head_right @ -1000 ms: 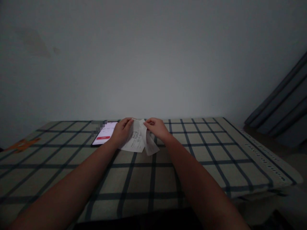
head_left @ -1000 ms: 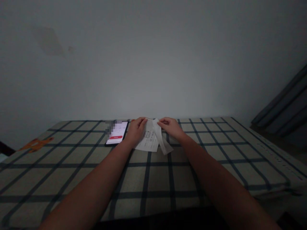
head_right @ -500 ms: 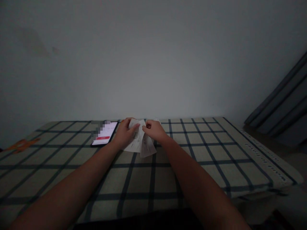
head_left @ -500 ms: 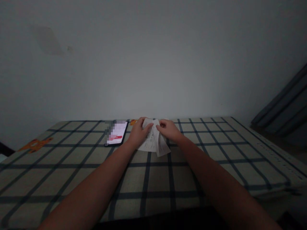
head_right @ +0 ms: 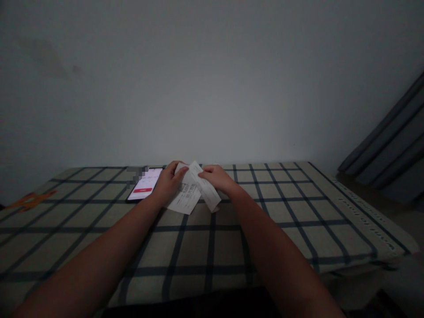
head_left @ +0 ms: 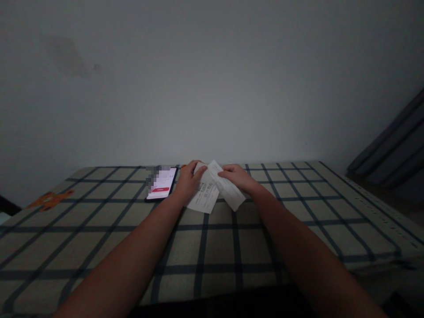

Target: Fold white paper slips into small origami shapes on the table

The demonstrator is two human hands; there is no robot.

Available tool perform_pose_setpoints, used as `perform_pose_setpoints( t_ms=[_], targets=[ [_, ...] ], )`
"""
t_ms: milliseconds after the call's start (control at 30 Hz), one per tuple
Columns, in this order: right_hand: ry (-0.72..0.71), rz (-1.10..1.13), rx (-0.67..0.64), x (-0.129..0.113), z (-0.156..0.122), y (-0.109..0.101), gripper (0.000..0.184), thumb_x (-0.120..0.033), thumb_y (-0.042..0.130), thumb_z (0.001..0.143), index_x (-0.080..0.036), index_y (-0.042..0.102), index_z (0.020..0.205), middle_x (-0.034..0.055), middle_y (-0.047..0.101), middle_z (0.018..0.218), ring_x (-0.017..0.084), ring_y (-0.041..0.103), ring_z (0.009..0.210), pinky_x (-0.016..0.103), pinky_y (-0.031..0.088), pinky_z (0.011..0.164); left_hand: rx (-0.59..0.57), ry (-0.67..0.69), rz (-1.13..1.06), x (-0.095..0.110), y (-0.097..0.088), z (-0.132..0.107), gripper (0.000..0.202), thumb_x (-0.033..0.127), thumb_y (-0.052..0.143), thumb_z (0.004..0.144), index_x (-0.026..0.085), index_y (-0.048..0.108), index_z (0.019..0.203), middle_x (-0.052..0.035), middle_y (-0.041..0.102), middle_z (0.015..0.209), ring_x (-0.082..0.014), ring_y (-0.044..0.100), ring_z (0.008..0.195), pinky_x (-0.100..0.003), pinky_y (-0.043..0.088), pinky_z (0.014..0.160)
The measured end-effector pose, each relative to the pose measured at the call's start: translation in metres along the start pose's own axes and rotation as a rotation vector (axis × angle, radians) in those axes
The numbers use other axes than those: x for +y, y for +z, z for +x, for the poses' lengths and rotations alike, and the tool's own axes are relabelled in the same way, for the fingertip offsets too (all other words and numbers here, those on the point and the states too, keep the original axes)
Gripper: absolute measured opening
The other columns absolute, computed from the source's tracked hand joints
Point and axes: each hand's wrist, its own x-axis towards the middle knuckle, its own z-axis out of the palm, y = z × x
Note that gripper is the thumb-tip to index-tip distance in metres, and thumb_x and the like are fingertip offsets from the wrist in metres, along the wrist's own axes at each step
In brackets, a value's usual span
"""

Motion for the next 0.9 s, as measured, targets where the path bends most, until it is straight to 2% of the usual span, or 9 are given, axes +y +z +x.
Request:
perform_pose_setpoints(
  t_ms=[67, 100, 200, 300, 467, 567, 667, 767, 900],
  targets=[
    [0.067, 0.13, -0.107, 0.002, 0.0, -0.009, 0.023, -0.029, 0.053, 0.072, -0.014, 0.065, 0.086, 0.0044, 0.064, 0.076, 0.012, 0.054, 0.058, 0.023, 0.04, 0.052, -0.042, 0.015, -0.007, -0.002, -0.002, 0.001, 0.027, 0.041, 0.044, 0.081, 0.02, 0.057, 0.09, -0.0014, 0.061, 0.077, -0.0147, 0.055, 0.068, -0.023, 0.041, 0.056],
    [0.088, 0.176, -0.119, 0.003, 0.001, -0.013, 0.022, -0.027, 0.055, 0.071, -0.014, 0.065, 0.086, 0.0046, 0.065, 0.076, 0.012, 0.055, 0.058, 0.023, 0.041, 0.053, -0.051, 0.019, -0.011, -0.003, -0.002, 0.002, 0.027, 0.041, 0.044, 0.081, 0.02, 0.058, 0.09, -0.0011, 0.061, 0.076, -0.0146, 0.055, 0.067, -0.023, 0.041, 0.056],
    [0.104, 0.295, -0.118, 0.01, 0.005, -0.025, 0.02, -0.024, 0.056, 0.067, -0.013, 0.064, 0.083, 0.0053, 0.065, 0.078, 0.013, 0.057, 0.06, 0.024, 0.042, 0.056, -0.03, -0.009, -0.024, -0.009, -0.003, 0.004, 0.029, 0.042, 0.044, 0.081, 0.02, 0.059, 0.091, -0.0013, 0.061, 0.074, -0.0149, 0.056, 0.066, -0.023, 0.041, 0.054],
    [0.23, 0.409, -0.093, 0.014, 0.01, -0.032, 0.021, -0.022, 0.055, 0.065, -0.013, 0.062, 0.083, 0.0064, 0.066, 0.078, 0.014, 0.058, 0.059, 0.025, 0.044, 0.056, 0.021, -0.066, -0.054, -0.016, -0.001, 0.006, 0.034, 0.044, 0.043, 0.08, 0.019, 0.059, 0.097, -0.0027, 0.062, 0.075, -0.0156, 0.056, 0.064, -0.024, 0.04, 0.053],
    [0.392, 0.554, -0.097, 0.016, 0.01, -0.041, 0.023, -0.027, 0.043, 0.069, -0.013, 0.06, 0.077, 0.0103, 0.066, 0.077, 0.018, 0.061, 0.067, 0.029, 0.047, 0.062, 0.067, -0.08, -0.072, -0.032, 0.002, 0.01, 0.037, 0.047, 0.042, 0.08, 0.018, 0.061, 0.091, -0.0033, 0.063, 0.074, -0.0164, 0.056, 0.065, -0.025, 0.04, 0.053],
    [0.371, 0.615, -0.011, 0.017, 0.009, -0.047, 0.024, -0.027, 0.039, 0.069, -0.014, 0.058, 0.075, 0.0107, 0.065, 0.077, 0.02, 0.062, 0.073, 0.032, 0.048, 0.065, 0.081, -0.124, -0.045, -0.042, 0.002, 0.012, 0.04, 0.05, 0.039, 0.081, 0.017, 0.061, 0.084, -0.0047, 0.063, 0.072, -0.0171, 0.057, 0.065, -0.025, 0.04, 0.053],
    [0.321, 0.72, 0.002, 0.018, 0.009, -0.049, 0.025, -0.027, 0.039, 0.067, -0.014, 0.058, 0.077, 0.0108, 0.065, 0.08, 0.022, 0.062, 0.078, 0.035, 0.048, 0.069, 0.09, -0.173, 0.003, -0.049, 0.003, 0.012, 0.043, 0.051, 0.037, 0.081, 0.015, 0.061, 0.084, -0.0068, 0.064, 0.072, -0.0185, 0.058, 0.065, -0.027, 0.04, 0.053],
    [0.289, 0.69, 0.051, 0.021, 0.009, -0.047, 0.024, -0.03, 0.042, 0.064, -0.014, 0.057, 0.074, 0.0104, 0.064, 0.075, 0.023, 0.061, 0.074, 0.037, 0.048, 0.068, 0.109, -0.199, 0.091, -0.055, 0.004, 0.012, 0.044, 0.051, 0.038, 0.08, 0.014, 0.062, 0.084, -0.0091, 0.065, 0.073, -0.0202, 0.058, 0.066, -0.029, 0.04, 0.054],
    [0.227, 0.701, 0.199, 0.021, 0.006, -0.051, 0.02, -0.033, 0.041, 0.064, -0.017, 0.053, 0.067, 0.0074, 0.062, 0.066, 0.022, 0.059, 0.066, 0.036, 0.047, 0.064, 0.137, -0.226, 0.141, -0.065, 0.004, 0.013, 0.043, 0.05, 0.037, 0.081, 0.015, 0.06, 0.086, -0.011, 0.065, 0.078, -0.0215, 0.059, 0.07, -0.031, 0.042, 0.059]
  ],
)
